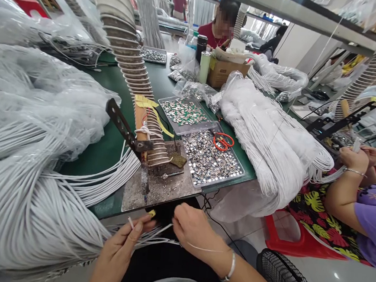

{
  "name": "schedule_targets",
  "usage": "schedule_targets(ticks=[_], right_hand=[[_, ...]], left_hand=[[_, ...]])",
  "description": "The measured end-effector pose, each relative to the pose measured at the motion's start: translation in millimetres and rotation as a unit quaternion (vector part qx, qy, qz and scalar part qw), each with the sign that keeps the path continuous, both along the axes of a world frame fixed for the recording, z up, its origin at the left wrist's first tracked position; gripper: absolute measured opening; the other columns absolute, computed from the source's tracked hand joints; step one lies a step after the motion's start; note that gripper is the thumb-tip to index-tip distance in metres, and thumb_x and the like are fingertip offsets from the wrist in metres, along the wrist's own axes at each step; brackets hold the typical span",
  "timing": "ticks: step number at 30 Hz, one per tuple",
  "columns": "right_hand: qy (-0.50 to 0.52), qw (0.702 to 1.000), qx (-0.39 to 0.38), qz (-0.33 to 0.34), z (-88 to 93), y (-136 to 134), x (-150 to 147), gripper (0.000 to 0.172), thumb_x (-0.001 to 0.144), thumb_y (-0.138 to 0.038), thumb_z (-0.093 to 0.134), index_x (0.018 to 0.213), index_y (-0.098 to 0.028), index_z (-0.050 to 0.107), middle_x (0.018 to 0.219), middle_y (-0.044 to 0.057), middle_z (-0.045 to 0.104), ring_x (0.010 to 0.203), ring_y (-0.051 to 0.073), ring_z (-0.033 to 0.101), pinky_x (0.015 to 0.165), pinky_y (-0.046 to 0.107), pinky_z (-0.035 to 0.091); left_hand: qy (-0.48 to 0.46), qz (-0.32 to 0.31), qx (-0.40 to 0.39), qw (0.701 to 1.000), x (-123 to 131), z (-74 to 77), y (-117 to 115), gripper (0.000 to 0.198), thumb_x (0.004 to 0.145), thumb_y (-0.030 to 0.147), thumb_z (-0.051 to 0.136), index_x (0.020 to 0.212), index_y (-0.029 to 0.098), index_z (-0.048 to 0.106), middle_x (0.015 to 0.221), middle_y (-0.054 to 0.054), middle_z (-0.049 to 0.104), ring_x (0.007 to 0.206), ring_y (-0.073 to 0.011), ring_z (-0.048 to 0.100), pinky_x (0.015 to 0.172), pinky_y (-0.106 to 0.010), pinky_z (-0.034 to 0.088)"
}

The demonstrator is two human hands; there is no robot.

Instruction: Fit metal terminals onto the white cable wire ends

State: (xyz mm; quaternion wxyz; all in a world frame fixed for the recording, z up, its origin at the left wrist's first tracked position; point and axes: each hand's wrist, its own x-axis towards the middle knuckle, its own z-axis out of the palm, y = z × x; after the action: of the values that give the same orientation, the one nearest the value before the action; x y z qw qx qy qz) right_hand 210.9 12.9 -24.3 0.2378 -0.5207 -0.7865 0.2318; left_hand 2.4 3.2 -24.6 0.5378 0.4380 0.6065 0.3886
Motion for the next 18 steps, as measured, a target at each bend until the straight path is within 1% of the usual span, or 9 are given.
schedule_targets(ticks=[2,4,6,8,10,12,15,17,18], right_hand=[[-0.111,0.991,-0.062,0.029,-3.5,-5.3,13.3,0.013,0.091,-0.009,0.051,0.085,-0.019,0.056,0.072,0.002,0.062,0.059,0.016,0.058,0.056,0.025,0.039],[-0.105,0.989,-0.099,0.036,-2.5,-9.4,17.7,0.017,0.091,-0.005,0.048,0.096,-0.018,0.059,0.076,0.003,0.065,0.062,0.017,0.061,0.059,0.025,0.041],[-0.002,0.994,-0.1,0.031,2.4,-11.6,11.5,0.024,0.093,-0.004,0.044,0.104,-0.018,0.061,0.084,0.004,0.067,0.073,0.016,0.065,0.067,0.024,0.045],[0.12,0.988,-0.09,0.026,8.4,-11.0,-1.6,0.023,0.096,-0.009,0.044,0.107,-0.018,0.062,0.091,0.004,0.066,0.079,0.015,0.064,0.072,0.023,0.047],[0.205,0.975,-0.085,0.02,12.8,-7.6,-14.5,0.018,0.097,-0.017,0.05,0.106,-0.018,0.066,0.09,0.003,0.064,0.076,0.013,0.062,0.069,0.022,0.047],[0.249,0.965,-0.082,0.022,14.0,-3.4,-22.0,0.013,0.094,-0.021,0.058,0.099,-0.018,0.069,0.083,0.002,0.062,0.072,0.013,0.058,0.065,0.021,0.045],[0.285,0.954,-0.097,0.006,10.4,-0.7,-22.6,0.009,0.089,-0.021,0.065,0.084,-0.017,0.071,0.074,0.0,0.062,0.067,0.012,0.056,0.062,0.02,0.042],[0.309,0.944,-0.113,-0.024,5.5,-2.4,-21.8,0.009,0.087,-0.022,0.069,0.079,-0.017,0.071,0.07,-0.001,0.062,0.064,0.011,0.056,0.059,0.02,0.041],[0.326,0.938,-0.114,-0.04,2.6,-3.9,-22.5,0.011,0.086,-0.022,0.07,0.077,-0.016,0.071,0.069,-0.001,0.063,0.062,0.01,0.056,0.058,0.019,0.041]], left_hand=[[0.019,-0.013,-0.001,1.0,-5.8,-7.7,-4.7,0.049,0.082,0.061,0.062,0.101,0.018,0.077,0.061,-0.002,0.069,0.063,-0.0219,0.066,0.067,-0.033,0.054],[0.034,-0.053,0.002,0.998,-7.8,-14.0,-8.7,0.049,0.086,0.06,0.058,0.102,0.017,0.076,0.051,0.003,0.059,0.055,-0.0194,0.06,0.066,-0.032,0.051],[0.047,-0.094,0.013,0.994,-5.1,-17.4,-11.2,0.045,0.09,0.056,0.054,0.103,0.018,0.074,0.049,0.005,0.054,0.054,-0.0183,0.057,0.068,-0.031,0.049],[0.06,-0.135,0.029,0.989,0.4,-17.8,-12.3,0.04,0.094,0.052,0.05,0.098,0.019,0.072,0.05,0.006,0.052,0.054,-0.0174,0.055,0.064,-0.028,0.045],[0.071,-0.169,0.053,0.982,5.3,-15.9,-12.7,0.038,0.095,0.049,0.047,0.082,0.021,0.069,0.052,0.005,0.051,0.052,-0.0166,0.053,0.057,-0.026,0.041],[0.075,-0.192,0.071,0.976,6.7,-12.4,-13.0,0.039,0.095,0.048,0.049,0.07,0.022,0.063,0.054,0.003,0.053,0.053,-0.0165,0.053,0.055,-0.026,0.04],[0.044,-0.173,0.046,0.983,2.3,-4.6,-13.0,0.027,0.089,0.049,0.06,0.085,0.023,0.068,0.065,0.001,0.065,0.062,-0.0193,0.061,0.062,-0.027,0.047],[0.016,-0.135,0.008,0.991,-0.2,1.0,-12.1,0.031,0.084,0.051,0.066,0.093,0.022,0.07,0.068,0.0,0.069,0.064,-0.0209,0.064,0.064,-0.029,0.05],[0.002,-0.119,-0.008,0.993,0.1,3.3,-11.5,0.033,0.082,0.053,0.068,0.091,0.022,0.071,0.065,0.0,0.069,0.062,-0.0209,0.063,0.063,-0.029,0.051]])
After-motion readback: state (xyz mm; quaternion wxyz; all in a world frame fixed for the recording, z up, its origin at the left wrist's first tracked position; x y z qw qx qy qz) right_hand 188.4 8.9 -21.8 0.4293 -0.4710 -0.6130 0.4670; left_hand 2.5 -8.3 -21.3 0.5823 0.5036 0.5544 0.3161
